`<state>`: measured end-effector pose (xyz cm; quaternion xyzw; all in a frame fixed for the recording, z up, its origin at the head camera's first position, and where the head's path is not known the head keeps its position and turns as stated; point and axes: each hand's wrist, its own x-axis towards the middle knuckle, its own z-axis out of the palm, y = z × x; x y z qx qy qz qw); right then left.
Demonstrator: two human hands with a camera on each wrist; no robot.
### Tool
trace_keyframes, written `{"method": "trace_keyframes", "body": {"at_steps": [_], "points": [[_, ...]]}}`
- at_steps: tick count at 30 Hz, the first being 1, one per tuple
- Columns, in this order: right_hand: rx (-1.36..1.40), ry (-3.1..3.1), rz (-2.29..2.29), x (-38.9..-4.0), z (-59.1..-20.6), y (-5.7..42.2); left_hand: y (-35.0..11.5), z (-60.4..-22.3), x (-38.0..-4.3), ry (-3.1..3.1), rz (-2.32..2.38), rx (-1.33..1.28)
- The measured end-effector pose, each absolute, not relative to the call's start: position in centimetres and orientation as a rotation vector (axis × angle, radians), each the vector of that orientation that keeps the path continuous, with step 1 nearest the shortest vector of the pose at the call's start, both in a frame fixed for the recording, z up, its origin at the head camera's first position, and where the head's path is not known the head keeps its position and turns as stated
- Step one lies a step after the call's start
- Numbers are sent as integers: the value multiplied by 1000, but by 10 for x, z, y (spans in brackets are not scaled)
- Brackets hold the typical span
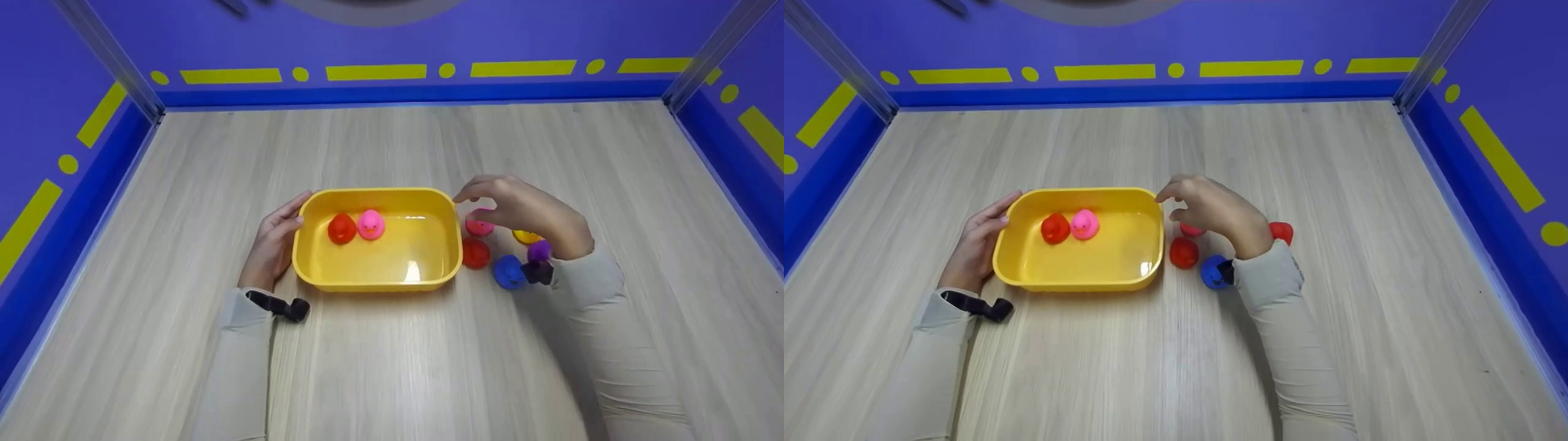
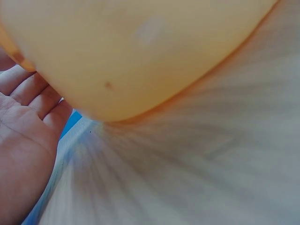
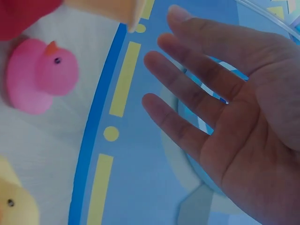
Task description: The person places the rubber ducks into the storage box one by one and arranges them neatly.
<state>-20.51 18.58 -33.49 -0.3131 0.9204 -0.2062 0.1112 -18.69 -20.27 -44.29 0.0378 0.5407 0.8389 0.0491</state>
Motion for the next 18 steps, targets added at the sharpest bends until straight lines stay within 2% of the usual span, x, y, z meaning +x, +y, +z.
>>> {"method": "trace_keyframes", "body": {"at_steps": [18], "points": [[-737,2696,-712,-199,-363,234,-203,-444,-187,1639,2567,111]]}}
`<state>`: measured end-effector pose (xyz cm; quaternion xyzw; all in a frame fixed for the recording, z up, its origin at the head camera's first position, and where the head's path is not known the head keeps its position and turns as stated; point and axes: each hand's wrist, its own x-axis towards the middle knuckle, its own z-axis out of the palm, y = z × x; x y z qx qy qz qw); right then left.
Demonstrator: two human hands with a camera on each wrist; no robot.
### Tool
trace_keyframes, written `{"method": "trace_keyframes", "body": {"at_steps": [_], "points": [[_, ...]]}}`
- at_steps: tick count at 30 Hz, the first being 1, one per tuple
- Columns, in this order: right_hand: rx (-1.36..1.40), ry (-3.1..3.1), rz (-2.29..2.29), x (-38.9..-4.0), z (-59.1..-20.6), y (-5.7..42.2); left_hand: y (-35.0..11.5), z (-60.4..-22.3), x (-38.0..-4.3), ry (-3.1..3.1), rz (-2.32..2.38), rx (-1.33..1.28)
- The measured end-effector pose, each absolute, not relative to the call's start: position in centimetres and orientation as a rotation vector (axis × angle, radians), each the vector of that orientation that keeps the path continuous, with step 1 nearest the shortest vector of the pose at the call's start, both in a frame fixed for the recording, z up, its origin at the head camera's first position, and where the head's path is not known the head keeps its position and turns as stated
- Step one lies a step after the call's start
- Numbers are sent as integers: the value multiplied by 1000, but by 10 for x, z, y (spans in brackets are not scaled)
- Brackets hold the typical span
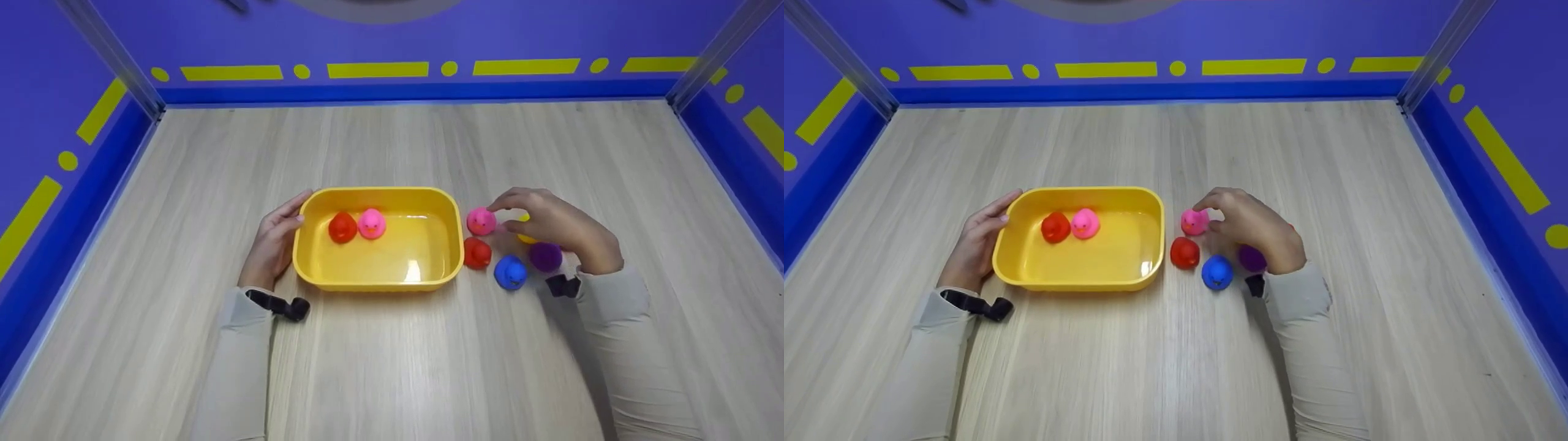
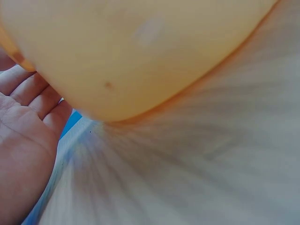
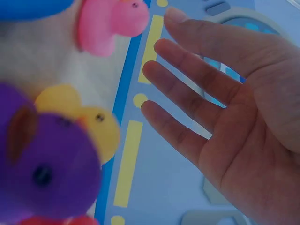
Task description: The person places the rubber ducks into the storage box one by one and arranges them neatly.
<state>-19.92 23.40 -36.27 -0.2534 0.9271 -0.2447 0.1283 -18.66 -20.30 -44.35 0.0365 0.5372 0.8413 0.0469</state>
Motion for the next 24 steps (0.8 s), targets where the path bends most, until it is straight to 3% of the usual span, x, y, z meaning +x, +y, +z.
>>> {"method": "trace_keyframes", "body": {"at_steps": [24], "points": [[-532,2687,-671,-190,-373,268,-203,-444,-187,1635,2566,95]]}}
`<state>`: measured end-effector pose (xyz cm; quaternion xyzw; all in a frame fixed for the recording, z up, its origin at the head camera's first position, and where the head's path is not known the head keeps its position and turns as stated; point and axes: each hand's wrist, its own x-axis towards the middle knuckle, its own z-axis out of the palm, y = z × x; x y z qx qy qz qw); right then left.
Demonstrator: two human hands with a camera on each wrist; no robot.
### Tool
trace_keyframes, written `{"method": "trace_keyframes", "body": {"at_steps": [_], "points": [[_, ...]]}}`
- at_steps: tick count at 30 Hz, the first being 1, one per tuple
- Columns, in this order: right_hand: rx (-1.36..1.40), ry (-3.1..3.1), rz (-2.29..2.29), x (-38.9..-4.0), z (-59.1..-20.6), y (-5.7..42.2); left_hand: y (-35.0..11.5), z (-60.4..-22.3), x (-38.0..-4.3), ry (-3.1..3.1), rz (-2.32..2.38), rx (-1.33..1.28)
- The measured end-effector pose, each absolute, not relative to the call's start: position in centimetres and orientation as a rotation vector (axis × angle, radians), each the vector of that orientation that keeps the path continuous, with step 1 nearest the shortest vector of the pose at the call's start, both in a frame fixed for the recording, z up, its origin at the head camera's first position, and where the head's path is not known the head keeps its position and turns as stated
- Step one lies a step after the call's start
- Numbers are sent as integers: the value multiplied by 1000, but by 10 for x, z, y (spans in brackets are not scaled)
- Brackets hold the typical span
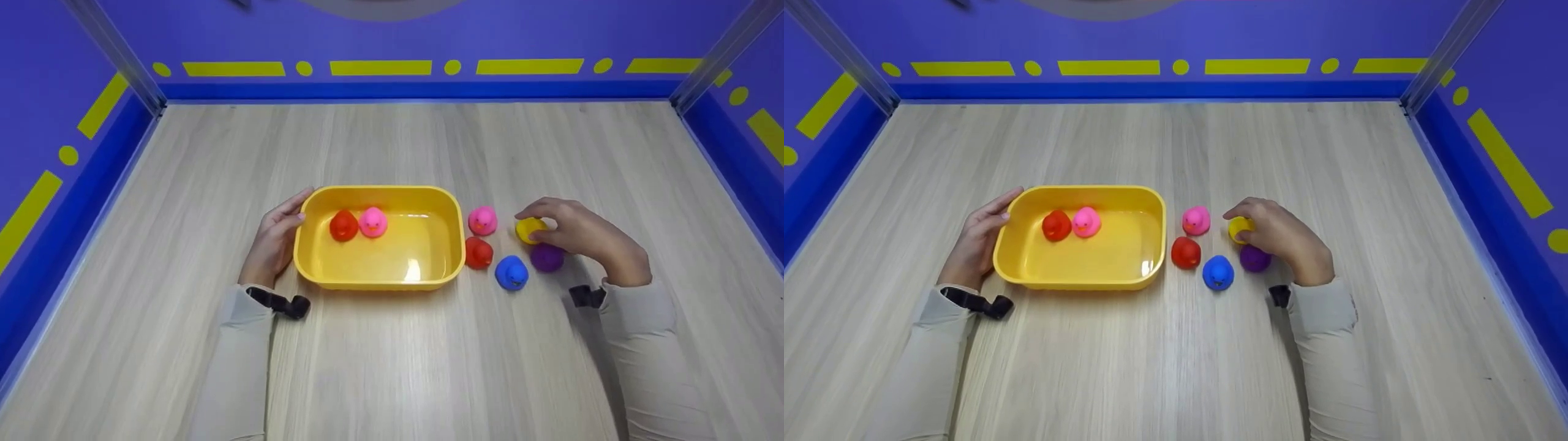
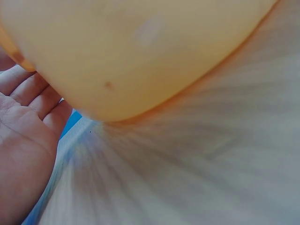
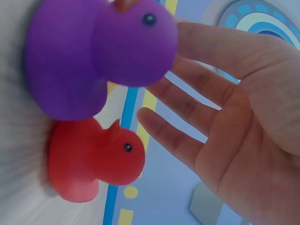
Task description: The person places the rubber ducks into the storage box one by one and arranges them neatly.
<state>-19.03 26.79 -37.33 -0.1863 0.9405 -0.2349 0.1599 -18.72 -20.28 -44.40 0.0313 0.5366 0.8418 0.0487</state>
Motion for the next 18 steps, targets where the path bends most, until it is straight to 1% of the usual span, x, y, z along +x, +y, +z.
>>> {"method": "trace_keyframes", "body": {"at_steps": [5,11,18], "points": [[-545,2694,-685,-190,-376,271,-203,-444,-187,1631,2564,105],[-628,2723,-680,-190,-378,274,-203,-445,-187,1653,2557,105],[-641,2726,-662,-190,-379,277,-203,-445,-187,1658,2558,131]]}}
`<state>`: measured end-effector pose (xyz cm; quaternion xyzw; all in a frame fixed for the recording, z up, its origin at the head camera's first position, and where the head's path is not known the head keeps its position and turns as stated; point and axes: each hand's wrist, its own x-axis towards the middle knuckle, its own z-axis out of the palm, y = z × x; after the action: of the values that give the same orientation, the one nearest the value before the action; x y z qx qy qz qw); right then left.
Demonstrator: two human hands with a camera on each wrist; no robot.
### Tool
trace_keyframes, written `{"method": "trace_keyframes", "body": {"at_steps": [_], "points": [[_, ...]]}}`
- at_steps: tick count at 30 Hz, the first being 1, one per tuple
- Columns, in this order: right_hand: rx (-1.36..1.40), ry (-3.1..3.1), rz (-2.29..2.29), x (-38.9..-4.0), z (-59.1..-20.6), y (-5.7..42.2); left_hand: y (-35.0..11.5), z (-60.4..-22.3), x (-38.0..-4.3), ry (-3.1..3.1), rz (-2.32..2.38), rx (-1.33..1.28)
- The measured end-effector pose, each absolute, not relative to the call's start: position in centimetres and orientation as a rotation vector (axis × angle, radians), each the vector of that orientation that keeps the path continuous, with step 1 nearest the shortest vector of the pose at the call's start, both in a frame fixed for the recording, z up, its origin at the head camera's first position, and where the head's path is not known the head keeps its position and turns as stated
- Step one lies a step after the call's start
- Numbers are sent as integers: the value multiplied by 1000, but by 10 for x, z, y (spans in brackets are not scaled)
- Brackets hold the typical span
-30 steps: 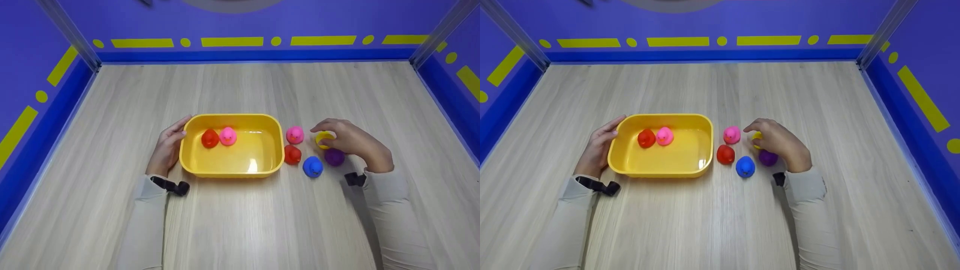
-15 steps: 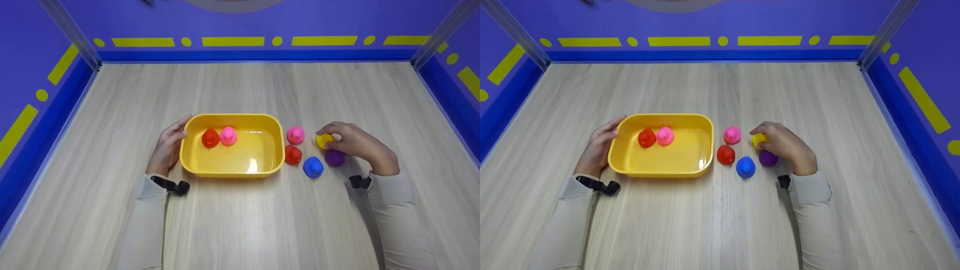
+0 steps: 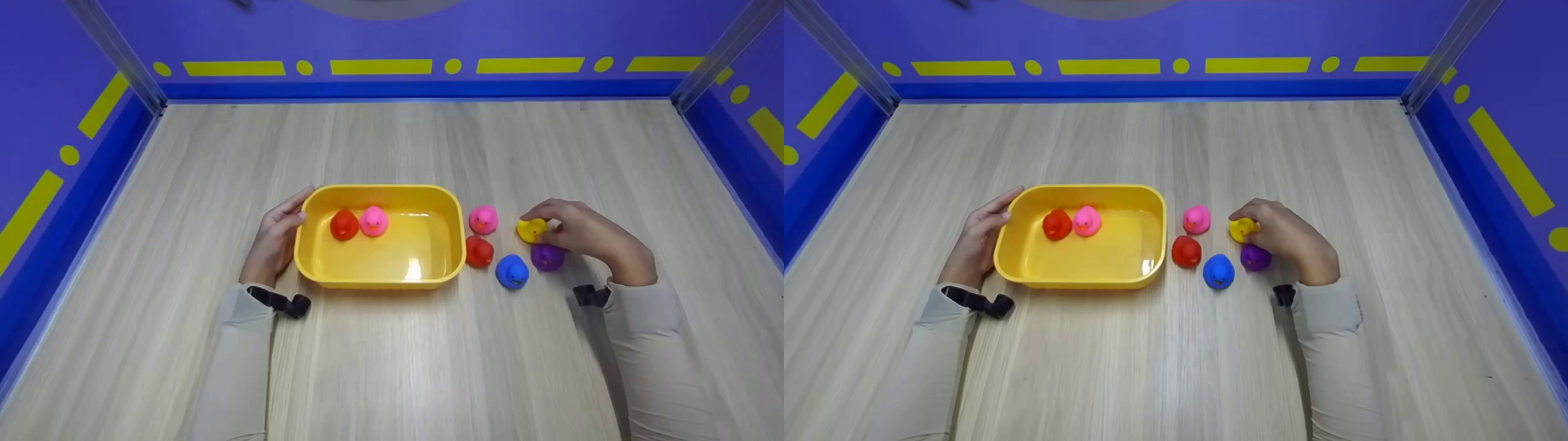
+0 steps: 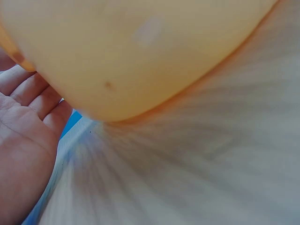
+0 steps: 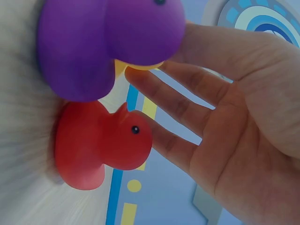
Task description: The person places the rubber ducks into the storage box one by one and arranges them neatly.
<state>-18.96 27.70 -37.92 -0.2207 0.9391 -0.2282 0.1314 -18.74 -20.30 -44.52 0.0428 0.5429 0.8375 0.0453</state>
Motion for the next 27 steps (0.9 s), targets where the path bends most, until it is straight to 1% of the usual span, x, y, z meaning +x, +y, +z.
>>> {"method": "trace_keyframes", "body": {"at_steps": [19,27], "points": [[-654,2742,-621,-190,-379,277,-203,-445,-187,1659,2559,121],[-617,2751,-623,-191,-380,276,-203,-444,-187,1670,2559,103]]}}
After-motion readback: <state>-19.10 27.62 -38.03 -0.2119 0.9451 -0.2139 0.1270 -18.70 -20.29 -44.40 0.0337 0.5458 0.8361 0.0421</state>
